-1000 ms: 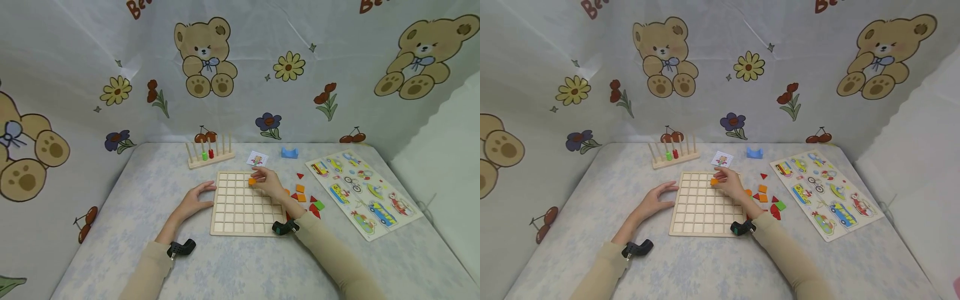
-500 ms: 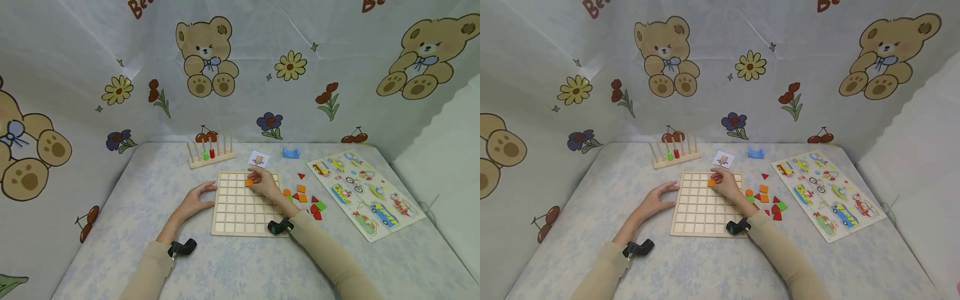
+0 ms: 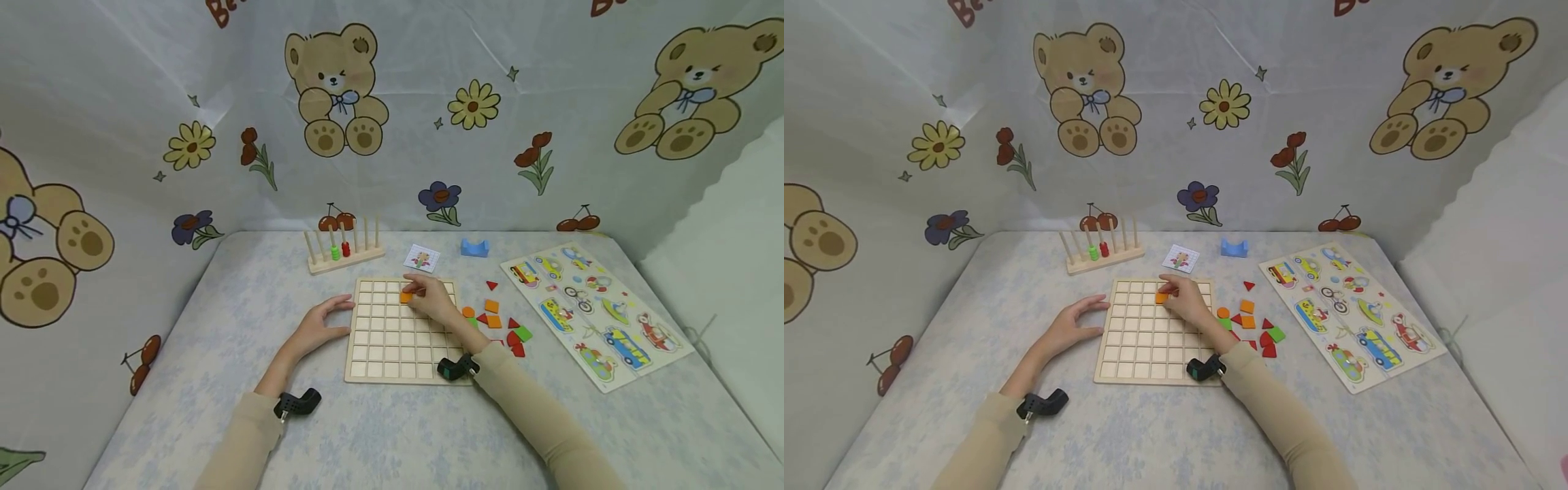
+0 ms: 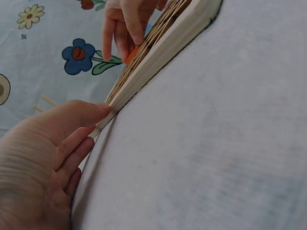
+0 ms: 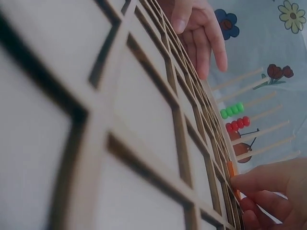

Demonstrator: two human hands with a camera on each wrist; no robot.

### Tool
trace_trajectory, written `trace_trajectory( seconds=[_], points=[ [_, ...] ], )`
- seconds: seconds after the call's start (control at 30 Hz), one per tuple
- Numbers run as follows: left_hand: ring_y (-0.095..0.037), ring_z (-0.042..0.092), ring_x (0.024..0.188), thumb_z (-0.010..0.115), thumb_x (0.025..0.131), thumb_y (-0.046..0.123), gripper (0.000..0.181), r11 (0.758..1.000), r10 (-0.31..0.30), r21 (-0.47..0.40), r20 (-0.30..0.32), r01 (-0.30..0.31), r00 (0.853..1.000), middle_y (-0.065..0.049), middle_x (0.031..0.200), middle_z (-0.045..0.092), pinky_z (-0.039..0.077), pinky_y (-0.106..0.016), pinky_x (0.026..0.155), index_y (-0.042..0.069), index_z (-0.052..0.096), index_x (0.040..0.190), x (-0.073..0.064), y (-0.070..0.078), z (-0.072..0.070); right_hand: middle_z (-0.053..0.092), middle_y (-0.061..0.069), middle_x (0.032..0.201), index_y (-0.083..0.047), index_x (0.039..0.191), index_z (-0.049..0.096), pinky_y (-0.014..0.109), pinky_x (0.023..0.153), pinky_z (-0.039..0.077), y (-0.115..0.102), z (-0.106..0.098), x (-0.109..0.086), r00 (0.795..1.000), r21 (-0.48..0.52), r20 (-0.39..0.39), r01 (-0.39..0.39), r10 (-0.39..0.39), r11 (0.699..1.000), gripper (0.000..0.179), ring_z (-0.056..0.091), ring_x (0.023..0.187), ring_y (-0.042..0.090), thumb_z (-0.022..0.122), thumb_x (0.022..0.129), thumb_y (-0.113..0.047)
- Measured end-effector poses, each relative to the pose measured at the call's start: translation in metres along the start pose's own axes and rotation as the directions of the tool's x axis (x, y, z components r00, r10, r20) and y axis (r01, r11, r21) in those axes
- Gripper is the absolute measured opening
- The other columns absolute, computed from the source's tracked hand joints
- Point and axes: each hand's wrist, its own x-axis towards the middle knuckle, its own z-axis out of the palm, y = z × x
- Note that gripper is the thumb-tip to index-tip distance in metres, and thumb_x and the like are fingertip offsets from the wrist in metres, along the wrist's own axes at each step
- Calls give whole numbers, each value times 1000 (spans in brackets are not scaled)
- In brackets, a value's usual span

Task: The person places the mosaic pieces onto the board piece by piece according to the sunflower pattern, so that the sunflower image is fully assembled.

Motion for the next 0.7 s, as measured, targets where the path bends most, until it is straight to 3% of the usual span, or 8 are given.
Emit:
trace_trajectory(
  seconds=[0.23,0.43,0.6,0.7],
  points=[
    [-34,32,148,78,85,8,70,1000,-7,4,2,7,1000,-17,138,60,22,-58,121,5,46,147,-1,1,-1,71,23,109,9,138,53,42,87,55,0,-5,-1,1000,20,-18,13,-13,1000,55,66,101,36,68,85,8],
    [-33,33,147,78,85,9,70,1000,-11,12,-2,11,1000,-15,138,61,22,-57,121,7,47,147,-1,-1,-1,69,30,108,12,131,57,44,88,57,11,-35,-8,986,83,-164,11,2,997,43,66,98,43,66,89,7],
    [-32,33,147,78,85,9,69,1000,-14,17,-6,14,1000,-14,138,61,23,-57,121,7,47,147,-1,-1,0,68,33,107,13,127,59,18,80,53,34,-79,-26,939,38,-335,-68,77,997,41,65,98,45,67,87,8],
    [-33,33,147,78,85,9,69,1000,-12,23,-9,12,1000,-14,138,61,23,-57,121,6,47,147,-2,-1,0,67,32,110,11,128,59,15,79,50,48,-99,-38,903,-6,-401,-173,156,985,42,64,99,43,68,87,7]
  ],
)
